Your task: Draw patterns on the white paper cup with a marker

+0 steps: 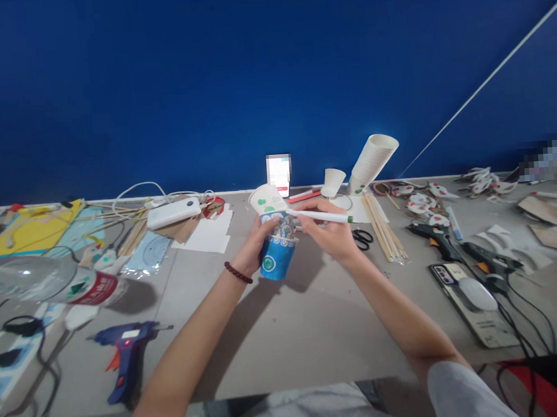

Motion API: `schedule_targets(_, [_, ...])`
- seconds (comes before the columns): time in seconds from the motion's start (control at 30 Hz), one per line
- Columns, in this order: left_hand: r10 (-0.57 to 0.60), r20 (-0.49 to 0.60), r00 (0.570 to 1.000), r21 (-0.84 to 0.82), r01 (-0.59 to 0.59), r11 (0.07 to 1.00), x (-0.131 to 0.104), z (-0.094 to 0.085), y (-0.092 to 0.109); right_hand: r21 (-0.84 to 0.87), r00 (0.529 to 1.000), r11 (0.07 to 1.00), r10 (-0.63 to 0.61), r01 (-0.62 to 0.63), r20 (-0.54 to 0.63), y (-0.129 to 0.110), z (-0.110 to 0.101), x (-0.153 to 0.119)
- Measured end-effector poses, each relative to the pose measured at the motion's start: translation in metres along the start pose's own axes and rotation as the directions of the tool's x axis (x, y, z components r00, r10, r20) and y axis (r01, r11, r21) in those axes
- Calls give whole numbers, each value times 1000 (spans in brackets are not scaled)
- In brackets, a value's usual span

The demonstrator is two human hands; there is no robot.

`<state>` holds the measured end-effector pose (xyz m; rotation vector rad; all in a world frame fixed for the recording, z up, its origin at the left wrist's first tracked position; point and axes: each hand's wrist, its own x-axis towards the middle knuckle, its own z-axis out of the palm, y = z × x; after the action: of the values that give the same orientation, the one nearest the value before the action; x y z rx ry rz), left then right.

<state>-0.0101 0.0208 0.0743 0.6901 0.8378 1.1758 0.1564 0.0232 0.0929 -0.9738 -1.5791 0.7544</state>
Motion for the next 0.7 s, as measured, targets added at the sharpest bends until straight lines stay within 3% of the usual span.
schedule_targets(0.23, [-85,34,996,-54,86,995,0,-1,2,41,1000,999,19,-19,4,2,-2,-1])
schedule_targets(0.7, [-88,36,995,-68,91,994,1,0,1,50,1000,998,25,-25,1,0,-1,-1])
